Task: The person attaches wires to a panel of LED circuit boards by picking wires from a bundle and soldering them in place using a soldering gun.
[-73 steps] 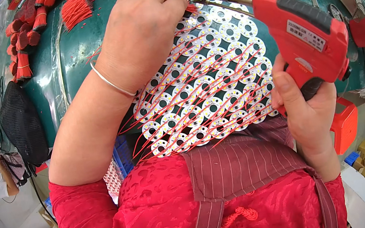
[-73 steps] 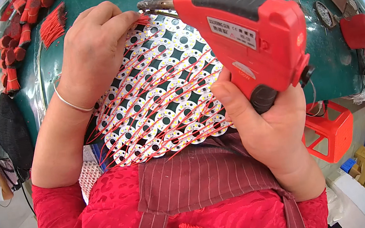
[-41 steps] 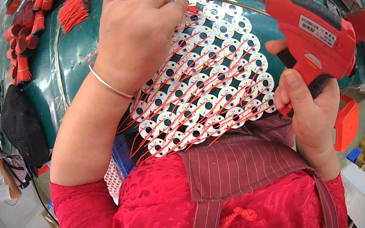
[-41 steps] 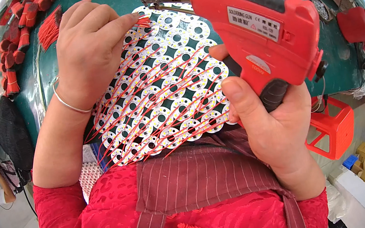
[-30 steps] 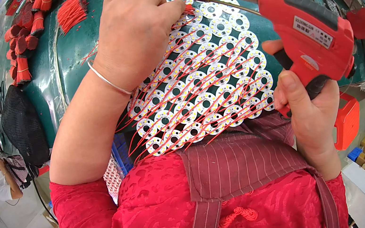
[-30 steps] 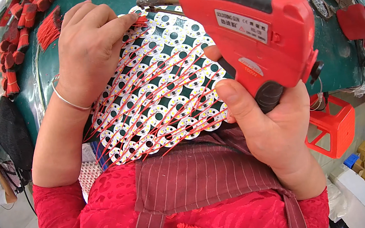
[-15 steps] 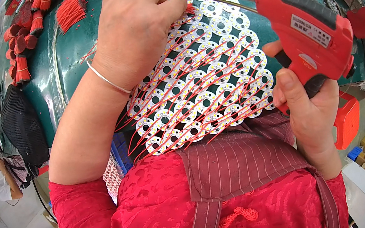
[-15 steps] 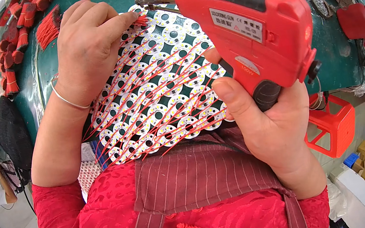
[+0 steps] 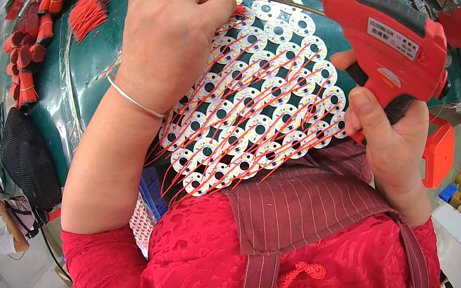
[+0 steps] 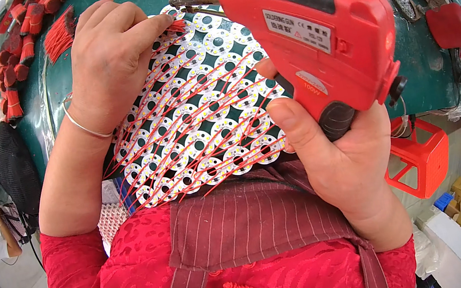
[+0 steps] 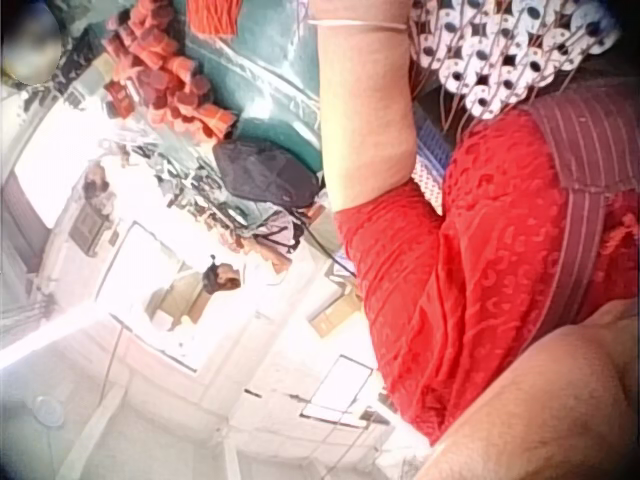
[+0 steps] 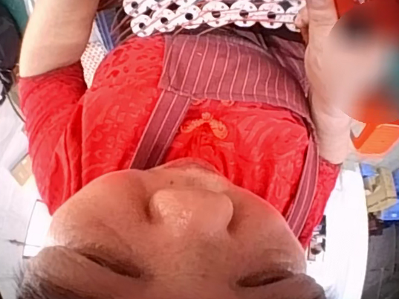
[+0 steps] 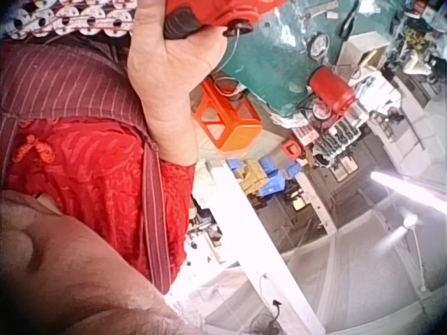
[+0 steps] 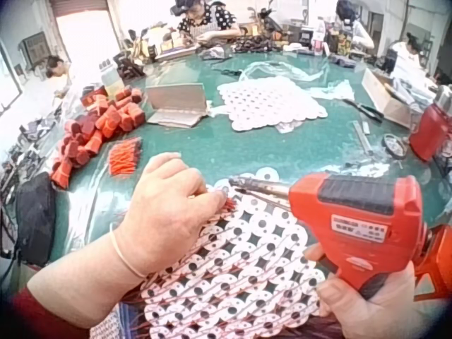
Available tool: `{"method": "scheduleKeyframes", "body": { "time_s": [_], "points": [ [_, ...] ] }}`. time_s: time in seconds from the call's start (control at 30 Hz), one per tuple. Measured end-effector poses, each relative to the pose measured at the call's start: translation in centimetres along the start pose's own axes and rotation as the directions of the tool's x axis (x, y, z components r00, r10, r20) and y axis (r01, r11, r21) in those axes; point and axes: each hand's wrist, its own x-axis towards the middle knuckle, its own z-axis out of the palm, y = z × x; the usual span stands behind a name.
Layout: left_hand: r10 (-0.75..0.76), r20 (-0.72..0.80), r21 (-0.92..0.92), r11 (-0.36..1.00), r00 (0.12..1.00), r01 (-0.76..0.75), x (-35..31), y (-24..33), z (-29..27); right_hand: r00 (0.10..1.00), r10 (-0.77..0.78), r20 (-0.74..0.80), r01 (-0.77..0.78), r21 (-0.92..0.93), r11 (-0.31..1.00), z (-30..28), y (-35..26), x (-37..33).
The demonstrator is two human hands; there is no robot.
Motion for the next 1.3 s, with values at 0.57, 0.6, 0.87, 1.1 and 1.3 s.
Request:
{"method": "scheduleKeyframes", "body": {
  "time_s": [0.57, 0.6, 0.87, 1.1, 1.3],
  "points": [
    [0.005, -0.004, -0.001, 1.0, 1.0, -0.005, -0.08, -0.1, 0.04, 1.0, -0.02, -0.022, 0.02, -0.001, 1.0, -0.21, 0.66, -0.34],
    [0.005, -0.004, -0.001, 1.0, 1.0, -0.005, -0.09, -0.1, 0.03, 1.0, 0.003, -0.026, -0.004, -0.011, 1.0, -0.23, 0.66, -0.43],
    [0.002, -0.019, -0.015, 1.0, 1.0, -0.002, -0.06, -0.11, 0.13, 1.0, -0.005, 0.007, 0.005, -0.011, 1.0, -0.17, 0.43, -0.24],
    [-0.022, -0.009, -0.022, 1.0, 1.0, 0.022, -0.12, 0.05, 0.0, 1.0, -0.012, -0.004, 0.012, -0.022, 1.0, -0.19, -0.24, -0.12],
    [-0.01, -0.015, -0.029, 1.0, 1.0, 0.009, -0.28, 0.22, 0.0, 1.0, 0.013, -0.024, -0.013, 0.006, 1.0, 0.12, -0.16, -0.47]
  ]
}}
